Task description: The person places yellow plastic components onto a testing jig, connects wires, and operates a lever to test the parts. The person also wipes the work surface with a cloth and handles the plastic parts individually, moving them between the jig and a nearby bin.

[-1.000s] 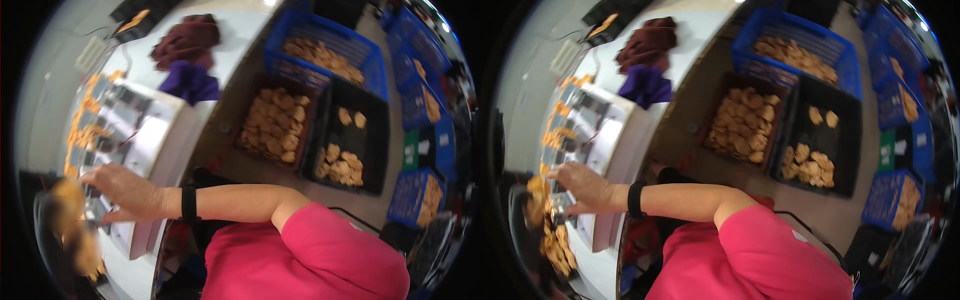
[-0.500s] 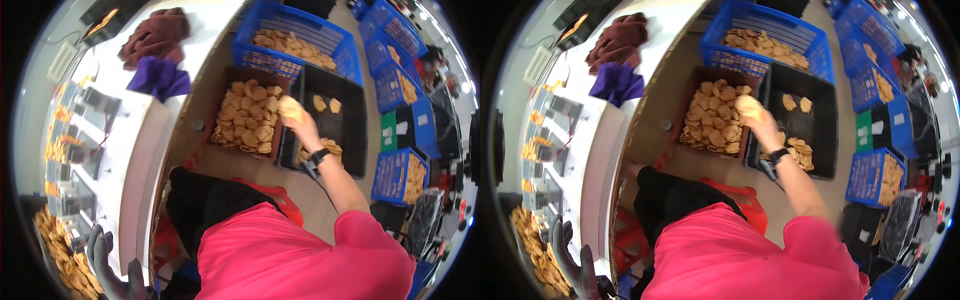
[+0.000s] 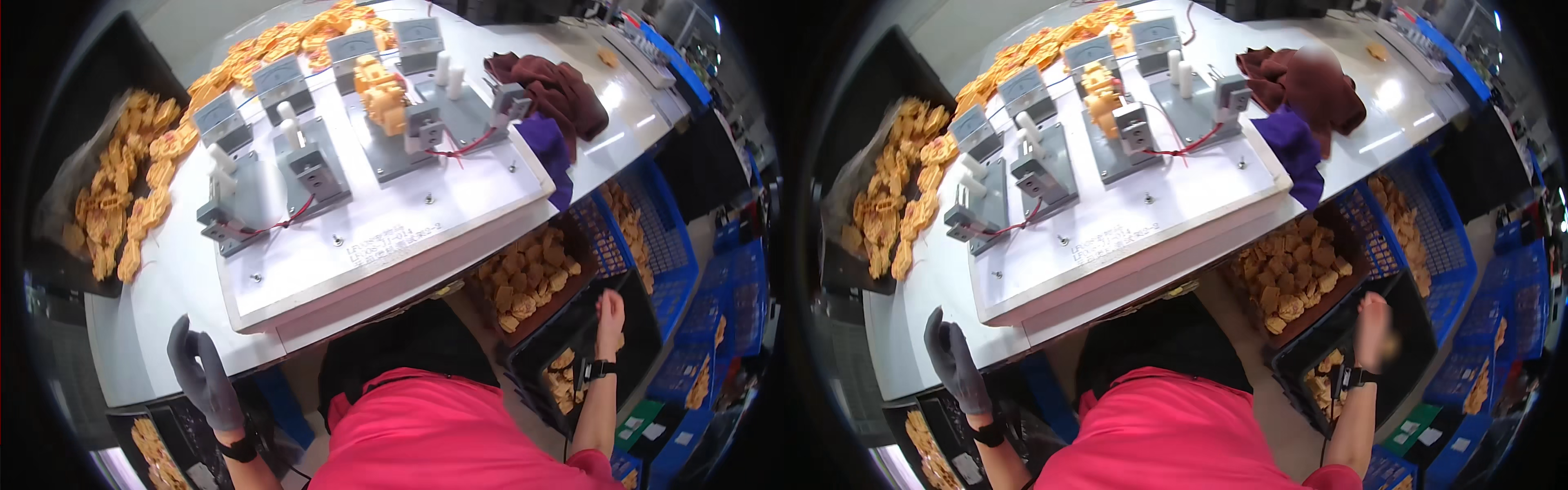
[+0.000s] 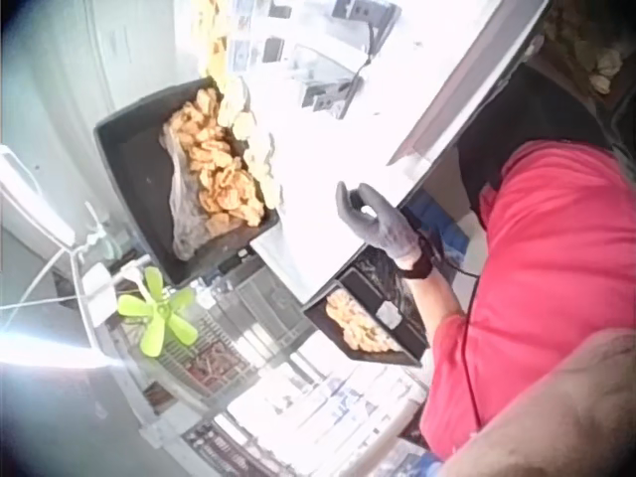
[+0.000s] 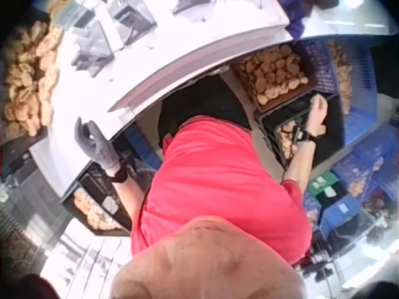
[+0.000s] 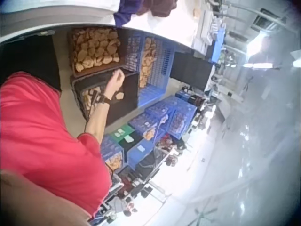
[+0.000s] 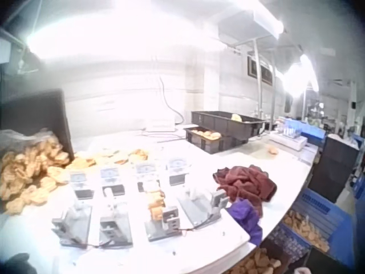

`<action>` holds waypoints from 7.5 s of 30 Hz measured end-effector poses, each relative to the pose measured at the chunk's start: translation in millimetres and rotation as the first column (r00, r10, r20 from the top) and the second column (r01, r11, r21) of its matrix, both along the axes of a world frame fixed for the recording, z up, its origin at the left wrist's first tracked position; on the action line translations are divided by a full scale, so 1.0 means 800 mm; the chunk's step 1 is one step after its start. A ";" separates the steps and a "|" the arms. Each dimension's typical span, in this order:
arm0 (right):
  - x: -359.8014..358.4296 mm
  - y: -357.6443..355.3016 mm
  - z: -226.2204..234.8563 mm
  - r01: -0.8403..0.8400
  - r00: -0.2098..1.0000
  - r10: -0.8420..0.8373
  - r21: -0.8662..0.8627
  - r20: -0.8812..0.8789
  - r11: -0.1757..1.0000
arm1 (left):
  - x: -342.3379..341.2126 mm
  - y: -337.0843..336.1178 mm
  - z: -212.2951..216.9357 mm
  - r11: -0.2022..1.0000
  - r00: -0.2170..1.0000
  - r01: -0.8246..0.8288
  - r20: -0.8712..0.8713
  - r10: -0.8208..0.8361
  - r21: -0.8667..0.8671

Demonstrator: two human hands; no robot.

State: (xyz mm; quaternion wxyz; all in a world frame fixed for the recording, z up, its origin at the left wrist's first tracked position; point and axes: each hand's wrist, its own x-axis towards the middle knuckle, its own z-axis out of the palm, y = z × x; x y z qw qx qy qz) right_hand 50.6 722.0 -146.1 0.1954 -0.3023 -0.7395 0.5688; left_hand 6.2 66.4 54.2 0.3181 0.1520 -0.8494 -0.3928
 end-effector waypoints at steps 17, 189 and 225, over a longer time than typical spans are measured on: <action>-0.262 -0.370 0.295 -0.584 0.560 0.824 0.749 0.092 0.313 | -0.023 -0.013 -0.064 0.967 0.989 -0.119 0.064 0.136 -0.224; -0.266 -0.371 0.277 -0.574 0.638 0.723 0.463 -0.265 0.676 | -0.277 0.156 0.226 0.201 0.780 0.624 0.584 -0.225 -0.755; -0.267 -0.374 0.272 -0.530 0.610 0.720 0.504 -0.332 0.682 | -0.277 0.168 0.223 0.230 0.782 0.622 0.578 -0.233 -0.749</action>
